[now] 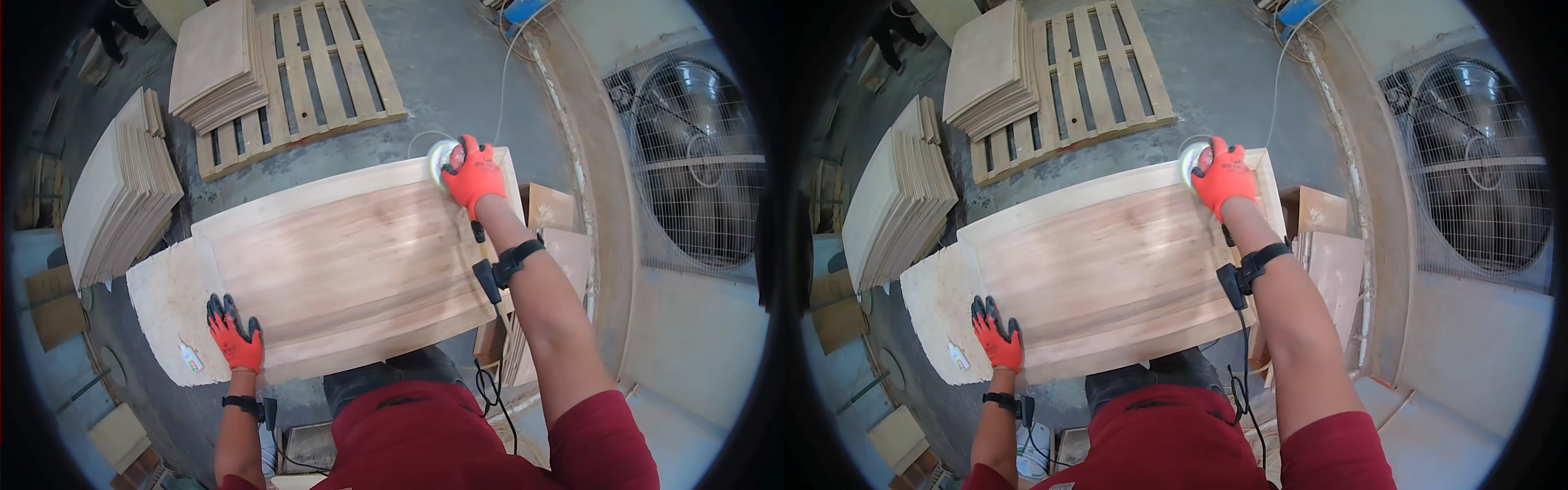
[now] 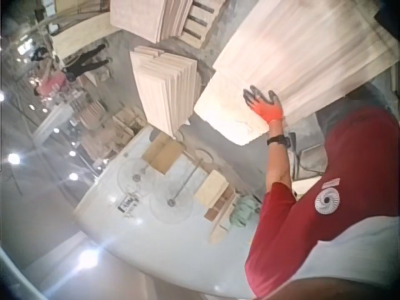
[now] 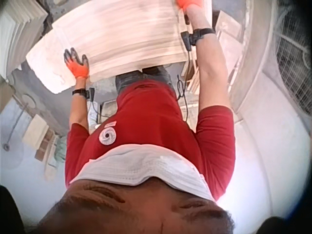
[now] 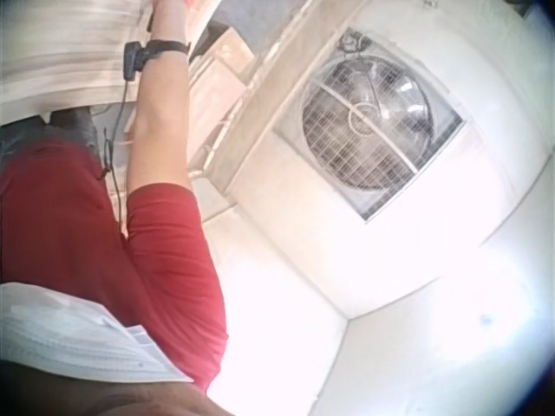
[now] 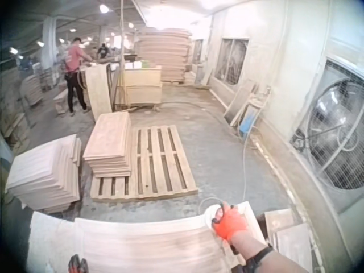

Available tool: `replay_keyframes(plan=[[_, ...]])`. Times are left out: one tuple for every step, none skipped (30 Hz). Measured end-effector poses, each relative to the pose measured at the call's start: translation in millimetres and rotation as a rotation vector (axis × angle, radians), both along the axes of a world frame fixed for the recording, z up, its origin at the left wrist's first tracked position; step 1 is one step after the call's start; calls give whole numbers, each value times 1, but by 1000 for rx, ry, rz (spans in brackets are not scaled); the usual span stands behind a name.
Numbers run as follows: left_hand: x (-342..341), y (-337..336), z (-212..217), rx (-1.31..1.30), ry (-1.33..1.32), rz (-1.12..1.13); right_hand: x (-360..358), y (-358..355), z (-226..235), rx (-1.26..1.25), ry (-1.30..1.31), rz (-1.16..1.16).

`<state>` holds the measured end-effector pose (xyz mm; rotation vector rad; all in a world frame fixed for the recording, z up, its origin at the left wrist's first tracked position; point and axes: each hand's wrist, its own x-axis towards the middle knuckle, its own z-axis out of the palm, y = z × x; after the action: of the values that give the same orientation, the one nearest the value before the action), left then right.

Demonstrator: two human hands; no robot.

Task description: The person uses an orbital sander to smooth the surface of a large wooden panel. They hold a bottle of liquid in their left hand and the sander in their right, moving the tool across the wood. The person briefly stops to pick up a sanding disc from a nearby table before resuming the sanding process.

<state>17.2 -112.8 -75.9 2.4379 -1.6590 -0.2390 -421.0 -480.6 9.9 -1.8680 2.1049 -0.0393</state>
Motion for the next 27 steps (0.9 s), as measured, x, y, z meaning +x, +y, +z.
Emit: replay_keyframes(plan=[[3,0,-1,-4,-3,-17,-13,-6,-1,-13,-31,-19],[4,-1,0,-7,-6,-31,-23,-10,-1,-14,-20,-29],[2,-3,3,-6,-7,-23,-34,-14,-1,-14,-9,-39],[3,-1,1,3,-12,-17,-42,-18,-1,-14,1,-48],[6,4,-3,11,-18,-9,-49,-22,2,29,18,-98],[6,4,-4,18,-20,-5,-62,-26,-1,6,25,-119],[5,4,-5,16,-20,-3,-78,-30,-8,-17,32,-140],[2,2,-1,14,-18,0,-88,-35,-7,-41,41,-160],[0,0,0,11,-15,3,-97,-41,-6,-29,45,-221],[0,0,-3,15,-14,9,-103,-43,-8,-24,51,-279],[1,1,-5,21,-15,18,-102,-44,-5,-18,54,-332],[2,2,-7,26,-16,27,-102,-44,-2,-12,58,-387],[3,3,-8,23,-7,32,-97,-44,-3,-5,55,-325],[1,3,-5,25,1,35,-78,-38,-3,7,53,-264],[-2,-2,-4,18,10,34,-61,-33,-2,11,51,-208],[1,1,-8,28,-4,44,-45,-25,-5,-33,1,-83],[7,10,-14,36,-19,58,-28,-20,-4,19,-18,-41],[9,13,-16,50,-31,65,-18,-9,4,3,-43,40],[10,16,-19,77,-37,81,-18,-11,2,-2,-44,45],[11,18,-20,75,-40,77,-21,-13,1,-6,-45,47],[12,19,-21,70,-43,75,-33,-21,1,-7,-31,-12],[13,19,-23,65,-46,74,-52,-32,-1,-9,-16,-70],[13,17,-22,65,-36,65,-69,-40,-4,-9,-4,-119],[12,12,-19,66,-23,54,-87,-43,-4,-8,4,-141],[9,7,-16,64,-8,43,-108,-46,-3,-10,14,-163],[8,7,-15,81,-13,63,-115,-46,0,-10,18,-179],[6,6,-14,97,-19,82,-118,-44,-1,0,21,-165]])
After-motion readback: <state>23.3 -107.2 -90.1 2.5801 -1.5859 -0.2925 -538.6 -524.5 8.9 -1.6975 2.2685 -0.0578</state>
